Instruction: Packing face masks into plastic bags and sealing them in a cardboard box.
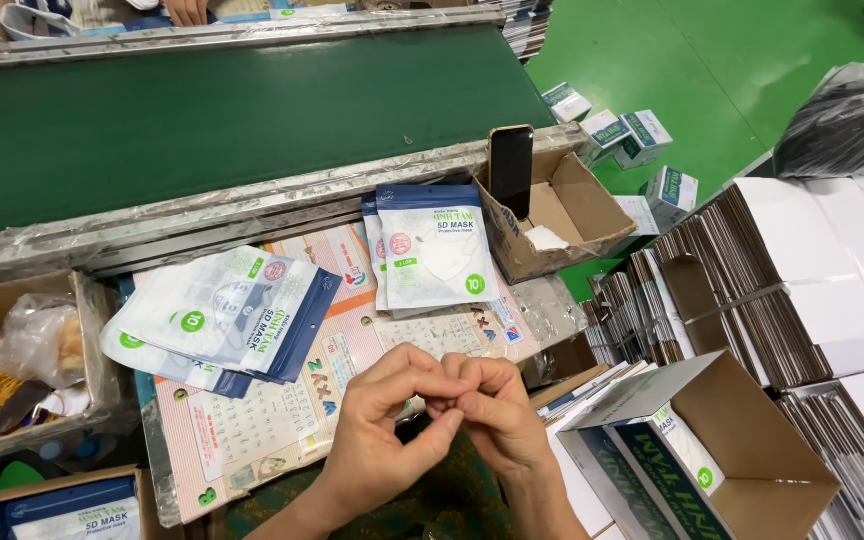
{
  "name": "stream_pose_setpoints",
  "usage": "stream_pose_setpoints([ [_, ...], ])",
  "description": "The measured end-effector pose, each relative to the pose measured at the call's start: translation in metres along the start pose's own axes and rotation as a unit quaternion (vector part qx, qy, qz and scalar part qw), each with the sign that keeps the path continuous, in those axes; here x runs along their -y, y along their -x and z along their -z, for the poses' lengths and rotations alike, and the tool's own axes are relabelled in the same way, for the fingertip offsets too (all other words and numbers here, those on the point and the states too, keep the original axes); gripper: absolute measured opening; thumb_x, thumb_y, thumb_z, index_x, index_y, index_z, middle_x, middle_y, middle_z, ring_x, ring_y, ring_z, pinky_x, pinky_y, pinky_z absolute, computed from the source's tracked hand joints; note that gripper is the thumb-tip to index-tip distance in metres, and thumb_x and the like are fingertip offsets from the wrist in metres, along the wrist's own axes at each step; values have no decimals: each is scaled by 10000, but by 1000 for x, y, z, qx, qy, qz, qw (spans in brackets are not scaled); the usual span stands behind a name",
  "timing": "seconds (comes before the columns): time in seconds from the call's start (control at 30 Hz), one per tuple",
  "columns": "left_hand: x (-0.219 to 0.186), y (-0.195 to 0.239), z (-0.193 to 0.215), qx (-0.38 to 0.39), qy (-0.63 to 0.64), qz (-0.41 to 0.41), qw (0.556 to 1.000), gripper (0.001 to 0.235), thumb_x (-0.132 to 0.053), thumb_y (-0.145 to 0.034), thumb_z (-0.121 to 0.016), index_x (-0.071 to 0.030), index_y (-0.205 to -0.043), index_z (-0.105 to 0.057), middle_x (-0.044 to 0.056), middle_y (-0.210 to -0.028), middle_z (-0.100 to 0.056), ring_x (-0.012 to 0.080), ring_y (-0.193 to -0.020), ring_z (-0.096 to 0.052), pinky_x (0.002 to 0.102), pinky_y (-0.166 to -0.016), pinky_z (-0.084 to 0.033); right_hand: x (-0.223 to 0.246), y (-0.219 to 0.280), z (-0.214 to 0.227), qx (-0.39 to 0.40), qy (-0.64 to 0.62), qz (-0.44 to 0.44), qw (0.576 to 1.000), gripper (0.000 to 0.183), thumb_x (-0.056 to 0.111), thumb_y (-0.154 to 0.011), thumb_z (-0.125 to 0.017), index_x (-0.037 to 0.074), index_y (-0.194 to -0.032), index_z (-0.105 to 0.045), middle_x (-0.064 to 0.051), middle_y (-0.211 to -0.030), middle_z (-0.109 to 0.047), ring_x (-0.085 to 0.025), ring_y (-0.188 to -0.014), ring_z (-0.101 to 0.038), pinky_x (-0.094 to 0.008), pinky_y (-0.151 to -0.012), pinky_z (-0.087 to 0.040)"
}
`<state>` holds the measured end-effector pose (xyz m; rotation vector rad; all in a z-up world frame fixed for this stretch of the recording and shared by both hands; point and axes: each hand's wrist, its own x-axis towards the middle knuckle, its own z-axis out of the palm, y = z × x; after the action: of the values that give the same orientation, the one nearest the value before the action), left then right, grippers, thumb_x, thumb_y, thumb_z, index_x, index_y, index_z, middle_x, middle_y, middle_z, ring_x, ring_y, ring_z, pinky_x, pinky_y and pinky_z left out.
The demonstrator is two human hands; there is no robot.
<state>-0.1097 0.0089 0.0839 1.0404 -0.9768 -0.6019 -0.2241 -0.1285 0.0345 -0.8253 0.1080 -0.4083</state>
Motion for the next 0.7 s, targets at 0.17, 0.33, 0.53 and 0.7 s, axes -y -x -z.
stream_pose_setpoints([
  [0.17, 6, 7, -2, -22, -12, -1, 1000, 221, 60, -843, -731, 22, -1060, -754, 82, -1022, -616, 130, -929, -614, 247, -836, -519, 1, 5, -14, -22, 39, 54, 998, 250, 124, -869, -820, 4, -754, -632, -83, -828, -601, -209, -810, -609, -341, -766, -516],
  [0.33, 15, 15, 0, -21, 80, 22, 996, 233, 76, -874, -686, 44, -1097, -747, 105, -1114, -585, 152, -1036, -594, 270, -922, -506, -6, 14, -13, -65, 156, 152, 974, 132, 5, -862, -792, -44, -805, -684, -78, -825, -596, -172, -806, -550, -298, -734, -453],
  [0.53, 20, 20, -2, -35, 105, 19, 994, 227, 91, -912, -695, 62, -1127, -765, 121, -1111, -589, 160, -1018, -598, 277, -891, -517, -2, 16, -23, -69, 162, 169, 970, 142, 7, -889, -795, -33, -805, -688, -63, -824, -582, -161, -809, -521, -301, -754, -444],
  [0.7, 20, 22, -4, -47, 131, 7, 990, 230, 100, -918, -673, 74, -1131, -753, 127, -1133, -584, 160, -1034, -596, 276, -914, -512, -2, 17, -28, -83, 214, 191, 954, 116, 3, -871, -794, -50, -822, -704, -60, -834, -580, -162, -791, -530, -297, -728, -440],
])
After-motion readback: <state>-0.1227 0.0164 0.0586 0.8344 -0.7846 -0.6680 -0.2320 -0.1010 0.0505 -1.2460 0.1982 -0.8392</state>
